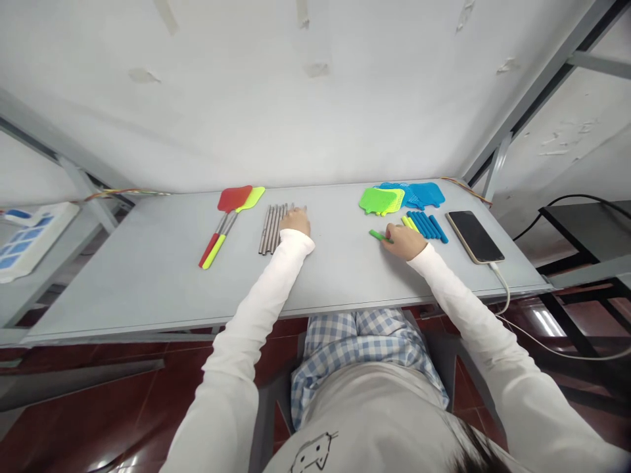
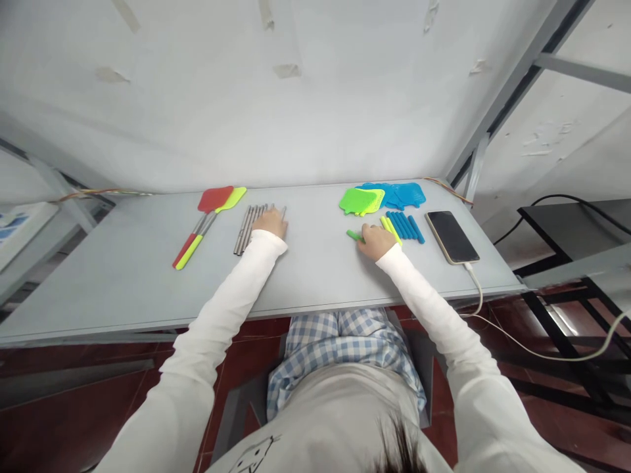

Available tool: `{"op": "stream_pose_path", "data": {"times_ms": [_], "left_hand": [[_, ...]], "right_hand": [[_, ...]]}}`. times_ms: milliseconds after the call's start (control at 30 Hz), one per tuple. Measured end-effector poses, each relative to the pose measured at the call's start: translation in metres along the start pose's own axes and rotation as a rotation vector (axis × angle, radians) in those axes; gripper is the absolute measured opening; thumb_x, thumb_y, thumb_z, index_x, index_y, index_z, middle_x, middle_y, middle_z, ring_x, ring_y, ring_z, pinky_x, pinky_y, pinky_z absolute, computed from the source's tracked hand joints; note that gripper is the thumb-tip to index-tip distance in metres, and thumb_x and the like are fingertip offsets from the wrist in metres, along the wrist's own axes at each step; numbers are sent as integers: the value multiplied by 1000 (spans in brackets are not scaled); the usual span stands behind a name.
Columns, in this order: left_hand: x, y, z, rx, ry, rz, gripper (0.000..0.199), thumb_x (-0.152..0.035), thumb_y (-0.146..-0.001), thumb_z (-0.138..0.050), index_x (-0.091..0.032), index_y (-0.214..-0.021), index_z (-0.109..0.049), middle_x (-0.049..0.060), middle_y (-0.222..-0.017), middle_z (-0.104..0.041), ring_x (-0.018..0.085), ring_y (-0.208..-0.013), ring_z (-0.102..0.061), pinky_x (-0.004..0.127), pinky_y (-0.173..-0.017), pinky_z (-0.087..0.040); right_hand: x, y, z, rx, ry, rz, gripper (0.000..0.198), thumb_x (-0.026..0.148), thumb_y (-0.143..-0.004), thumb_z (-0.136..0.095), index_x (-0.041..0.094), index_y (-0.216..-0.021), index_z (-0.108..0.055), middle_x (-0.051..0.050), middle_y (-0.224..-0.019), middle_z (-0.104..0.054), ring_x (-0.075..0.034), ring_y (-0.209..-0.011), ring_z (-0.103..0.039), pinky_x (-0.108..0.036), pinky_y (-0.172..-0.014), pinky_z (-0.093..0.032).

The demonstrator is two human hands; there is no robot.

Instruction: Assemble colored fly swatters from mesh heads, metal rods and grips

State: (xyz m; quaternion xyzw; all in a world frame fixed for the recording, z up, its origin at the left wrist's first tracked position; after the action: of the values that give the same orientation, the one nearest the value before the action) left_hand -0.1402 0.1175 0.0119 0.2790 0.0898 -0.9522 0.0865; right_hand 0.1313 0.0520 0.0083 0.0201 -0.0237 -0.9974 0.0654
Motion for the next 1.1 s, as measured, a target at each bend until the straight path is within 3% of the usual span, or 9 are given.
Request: {"op": "stream_pose_path", "data": {"times_ms": [100, 200, 367, 433, 533, 800, 1100], "left_hand": [[7, -6, -1, 64, 40, 30, 13, -10, -65, -64, -18, -65, -53, 18, -88, -65, 39, -113, -55, 53, -100, -37], [-3, -11, -3, 106, 203, 20, 20, -10, -60, -70, -19, -55, -52, 12, -74, -64, 35, -104, -60, 46, -99, -40], [-32, -16, -31, 235, 834, 73, 12, -19, -69, -69, -18, -71, -57, 3, -65, -62, 17, -66, -64, 34, -76, -51], [-40, -16, -45, 275, 1093, 87, 13, -22, -73, -67, -17, -75, -55, 2, -69, -63, 13, -63, -63, 31, -74, -52], [-35, -15, -59, 231, 1350, 125, 16, -24, -74, -67, -17, -77, -53, 1, -69, -63, 11, -65, -64, 30, -78, -52], [-6, -19, -62, 39, 1498, 257, 11, -22, -75, -63, -18, -74, -52, -2, -65, -60, 11, -68, -65, 30, -83, -52], [-3, -16, -59, 17, 1530, 240, 15, -20, -75, -64, -19, -75, -49, -3, -67, -59, 10, -70, -65, 32, -88, -51]], "right_hand": [[13, -6, 4, -30, 53, 129, 17, 29, -87, -53, 16, -94, -60, -13, -99, -66, -26, -92, -61, -34, -71, -39], [24, -24, 11, -66, 34, 180, 16, 28, -86, -56, 16, -93, -62, -14, -102, -65, -27, -97, -58, -35, -76, -37], [33, -58, 38, -282, -147, 205, 19, 28, -91, -49, 17, -104, -59, -11, -104, -66, -27, -99, -55, -36, -82, -35], [29, -65, 46, -386, -197, 194, 22, 28, -93, -44, 17, -108, -57, -11, -107, -66, -27, -101, -54, -37, -85, -33], [19, -68, 46, -440, -214, 178, 26, 29, -95, -39, 17, -108, -58, -13, -108, -65, -29, -102, -51, -38, -87, -31], [-2, -65, 41, -482, -172, 128, 25, 24, -92, -40, 18, -103, -61, -14, -104, -65, -31, -102, -49, -42, -88, -30], [8, -64, 35, -434, -196, 168, 26, 26, -93, -39, 18, -104, -61, -12, -102, -65, -29, -103, -49, -41, -89, -31]]}}
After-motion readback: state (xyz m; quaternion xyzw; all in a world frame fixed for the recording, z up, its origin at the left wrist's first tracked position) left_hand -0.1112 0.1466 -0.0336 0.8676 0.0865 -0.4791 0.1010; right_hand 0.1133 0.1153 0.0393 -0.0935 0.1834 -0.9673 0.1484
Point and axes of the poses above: each hand's wrist, its own y-axis away from the middle knuckle, its own z-axis out of the back of the hand, x = y × z, the point moved 9 cm from there along -y, towards the middle knuckle
